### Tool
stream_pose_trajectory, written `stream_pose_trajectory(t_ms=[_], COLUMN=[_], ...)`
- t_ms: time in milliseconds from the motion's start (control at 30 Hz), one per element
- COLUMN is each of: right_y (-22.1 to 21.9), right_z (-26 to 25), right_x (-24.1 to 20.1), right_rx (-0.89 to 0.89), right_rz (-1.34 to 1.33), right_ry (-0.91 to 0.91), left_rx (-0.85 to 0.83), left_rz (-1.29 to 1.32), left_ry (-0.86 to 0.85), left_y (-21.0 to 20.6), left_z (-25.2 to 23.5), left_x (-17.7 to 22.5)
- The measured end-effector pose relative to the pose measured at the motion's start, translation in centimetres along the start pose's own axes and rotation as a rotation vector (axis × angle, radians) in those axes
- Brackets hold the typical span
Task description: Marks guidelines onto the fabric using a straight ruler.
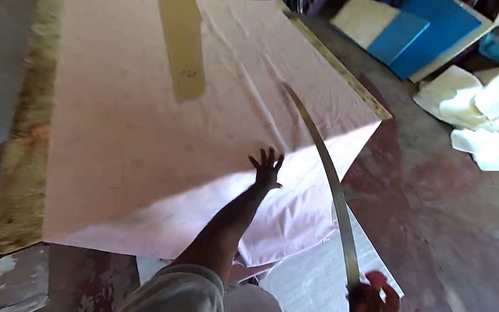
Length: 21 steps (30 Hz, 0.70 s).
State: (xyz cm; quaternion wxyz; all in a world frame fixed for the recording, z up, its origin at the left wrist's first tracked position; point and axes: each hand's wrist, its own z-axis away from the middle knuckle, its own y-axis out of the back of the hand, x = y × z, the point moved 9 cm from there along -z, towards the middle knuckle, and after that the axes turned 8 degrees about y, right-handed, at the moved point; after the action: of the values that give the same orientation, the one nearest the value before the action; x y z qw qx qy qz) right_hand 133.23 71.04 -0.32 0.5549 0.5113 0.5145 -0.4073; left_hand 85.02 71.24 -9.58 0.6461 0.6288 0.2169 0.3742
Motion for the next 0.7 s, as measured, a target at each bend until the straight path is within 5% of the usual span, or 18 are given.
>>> stream_pose_trajectory(t_ms=[167, 300, 433, 500, 600, 700], right_y=[-12.1, -22.4, -31.0, -33.5, -34.6, -36.1], right_z=[-2.5, -0.7, 3.9, 6.1, 6.2, -0.5], right_x=[-1.1, -0.6, 1.4, 1.3, 1.3, -0.8], right_rx=[0.013, -0.118, -0.383, -0.543, -0.745, -0.788], right_rz=[-0.119, -0.16, -0.234, -0.271, -0.317, -0.319], right_ry=[0.091, 0.091, -0.007, -0.138, -0.237, -0.015], left_rx=[-0.18, -0.279, -0.532, -0.529, -0.343, -0.152], left_rz=[0.156, 0.724, 1.071, 1.205, 1.119, 0.571], left_ry=[-0.064, -0.031, 0.095, 0.191, 0.336, 0.331], left_y=[2.2, 8.1, 1.5, 1.0, 3.2, 7.4], left_z=[-0.1, 5.8, 8.5, 8.8, 9.8, 10.0], left_x=[0.3, -1.1, -3.4, -6.6, -12.7, -18.2])
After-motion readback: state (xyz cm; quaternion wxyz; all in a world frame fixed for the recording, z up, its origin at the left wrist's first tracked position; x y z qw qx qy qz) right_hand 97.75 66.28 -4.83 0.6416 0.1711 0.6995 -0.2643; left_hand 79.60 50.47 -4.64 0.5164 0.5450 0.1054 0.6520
